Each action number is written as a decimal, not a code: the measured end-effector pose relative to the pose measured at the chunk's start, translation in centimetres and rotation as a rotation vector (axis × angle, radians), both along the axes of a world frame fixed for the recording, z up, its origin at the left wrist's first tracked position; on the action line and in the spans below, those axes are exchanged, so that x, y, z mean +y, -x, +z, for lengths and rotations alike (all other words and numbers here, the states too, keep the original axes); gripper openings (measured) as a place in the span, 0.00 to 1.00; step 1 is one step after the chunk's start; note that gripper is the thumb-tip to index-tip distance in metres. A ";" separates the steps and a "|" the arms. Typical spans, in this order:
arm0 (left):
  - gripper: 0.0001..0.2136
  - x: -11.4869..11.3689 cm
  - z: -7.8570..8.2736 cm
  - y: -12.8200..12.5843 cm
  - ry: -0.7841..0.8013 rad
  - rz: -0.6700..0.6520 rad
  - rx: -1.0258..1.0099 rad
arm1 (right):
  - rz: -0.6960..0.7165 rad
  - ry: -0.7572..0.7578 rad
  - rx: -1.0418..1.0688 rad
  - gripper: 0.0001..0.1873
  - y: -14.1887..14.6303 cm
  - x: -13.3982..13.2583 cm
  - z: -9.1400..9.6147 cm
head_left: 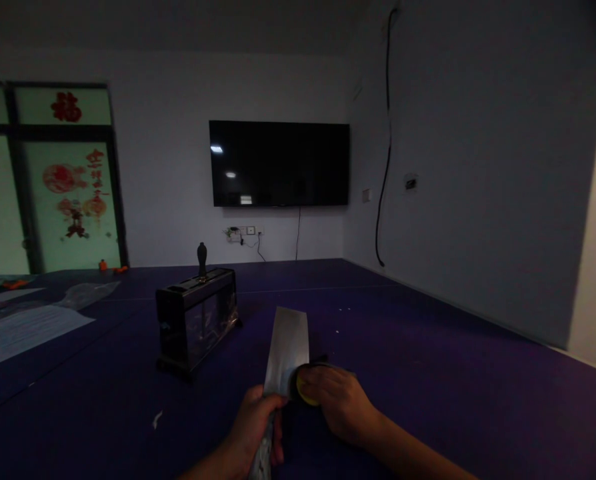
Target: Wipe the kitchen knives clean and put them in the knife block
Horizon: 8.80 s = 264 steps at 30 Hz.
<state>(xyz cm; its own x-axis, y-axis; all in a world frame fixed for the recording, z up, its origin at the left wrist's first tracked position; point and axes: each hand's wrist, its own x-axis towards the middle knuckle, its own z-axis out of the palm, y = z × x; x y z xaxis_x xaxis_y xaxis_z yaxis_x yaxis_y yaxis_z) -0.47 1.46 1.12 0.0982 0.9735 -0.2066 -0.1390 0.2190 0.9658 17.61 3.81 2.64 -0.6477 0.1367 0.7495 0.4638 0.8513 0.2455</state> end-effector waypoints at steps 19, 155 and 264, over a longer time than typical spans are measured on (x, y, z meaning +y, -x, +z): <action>0.09 -0.2 0.3 0.0 -0.020 -0.039 0.007 | -0.096 0.052 0.025 0.18 -0.3 1.0 -0.7; 0.09 0.4 -1.1 0.1 -0.041 -0.147 -0.006 | -0.247 0.208 0.102 0.23 -1.4 2.1 -0.8; 0.10 0.5 -0.3 -0.1 -0.025 -0.084 0.076 | -0.063 0.122 -0.165 0.18 0.4 -0.4 0.3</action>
